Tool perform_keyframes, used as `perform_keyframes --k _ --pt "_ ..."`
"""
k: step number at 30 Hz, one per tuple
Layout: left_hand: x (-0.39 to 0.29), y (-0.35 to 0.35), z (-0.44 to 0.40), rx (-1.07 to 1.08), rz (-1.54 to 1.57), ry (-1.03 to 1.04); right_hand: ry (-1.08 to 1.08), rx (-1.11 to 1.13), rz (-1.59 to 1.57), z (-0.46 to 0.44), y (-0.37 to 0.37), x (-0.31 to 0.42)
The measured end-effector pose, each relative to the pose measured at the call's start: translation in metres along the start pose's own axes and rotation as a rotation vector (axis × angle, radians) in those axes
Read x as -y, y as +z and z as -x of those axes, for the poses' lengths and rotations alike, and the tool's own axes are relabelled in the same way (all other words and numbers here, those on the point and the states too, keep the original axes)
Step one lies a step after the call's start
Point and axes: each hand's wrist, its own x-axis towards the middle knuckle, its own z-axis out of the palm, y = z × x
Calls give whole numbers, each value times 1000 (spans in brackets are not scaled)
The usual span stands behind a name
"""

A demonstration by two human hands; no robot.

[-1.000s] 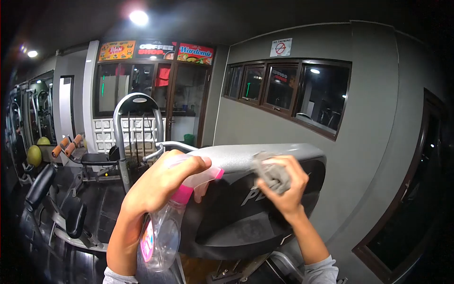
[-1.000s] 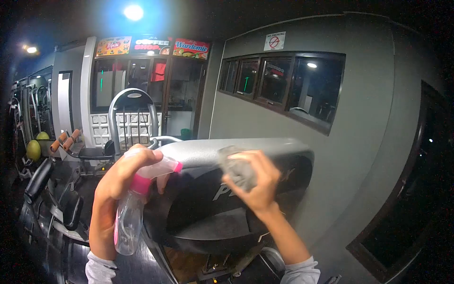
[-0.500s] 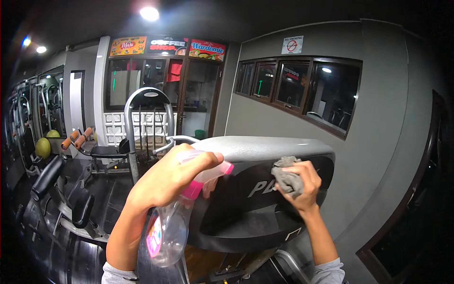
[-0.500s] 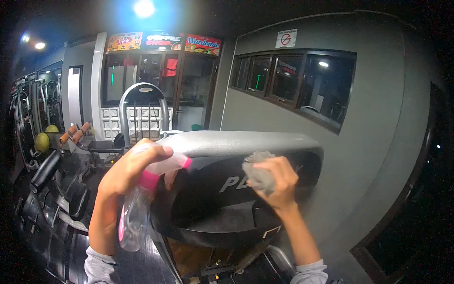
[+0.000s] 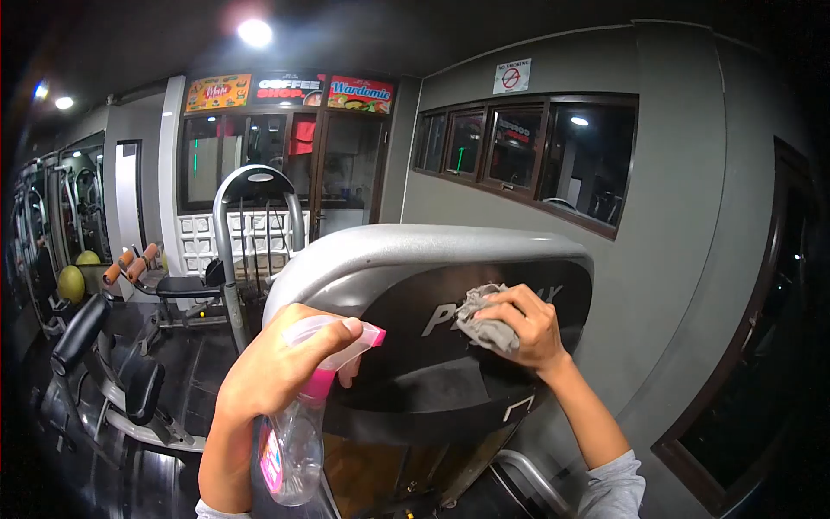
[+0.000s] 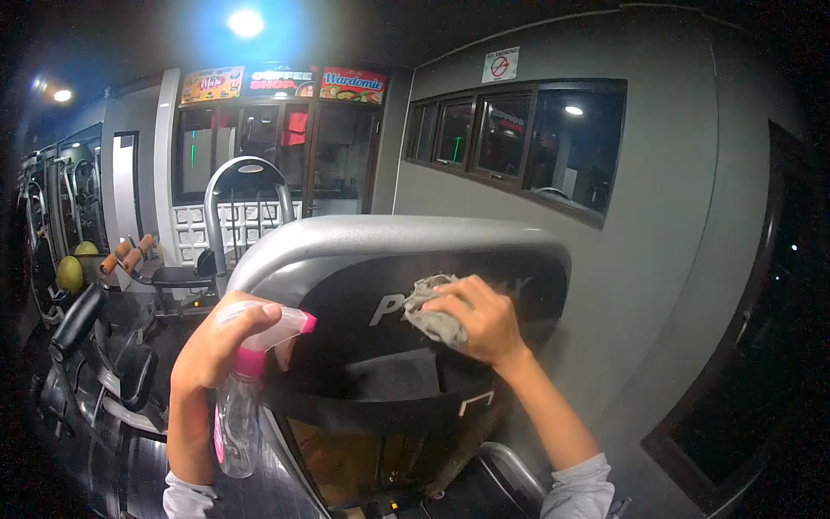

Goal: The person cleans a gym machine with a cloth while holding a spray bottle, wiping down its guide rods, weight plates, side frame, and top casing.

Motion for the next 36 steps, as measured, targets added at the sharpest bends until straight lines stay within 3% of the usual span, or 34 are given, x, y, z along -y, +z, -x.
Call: perform_keyframes --k 4,6,8,12,17,19,20,26,30,34,36 --pt "9 9 13 -13 38 -46 34 -20 7 -8 8 22" --pt "13 13 17 -19 56 -50 -51 -30 -108 -13 19 34" --pt "20 16 19 1 53 -33 -154 71 -159 -13 28 46" --pt "30 23 22 5 14 -24 -138 242 -163 -16 12 37" --pt "41 27 23 -5 -18 28 -12 446 -180 1 -16 8" --pt "46 29 22 -8 -7 63 183 626 -271 2 -21 3" --pt "47 29 21 -11 1 100 178 625 -269 0 -19 1" --pt "51 29 25 -12 32 23 276 760 -687 -35 2 42" --pt "55 24 27 -3 65 32 211 721 -605 -47 -4 62" --pt "56 19 31 23 91 15 419 971 -505 -36 -28 34" --pt "56 19 32 33 108 26 436 871 -477 -24 -42 24"
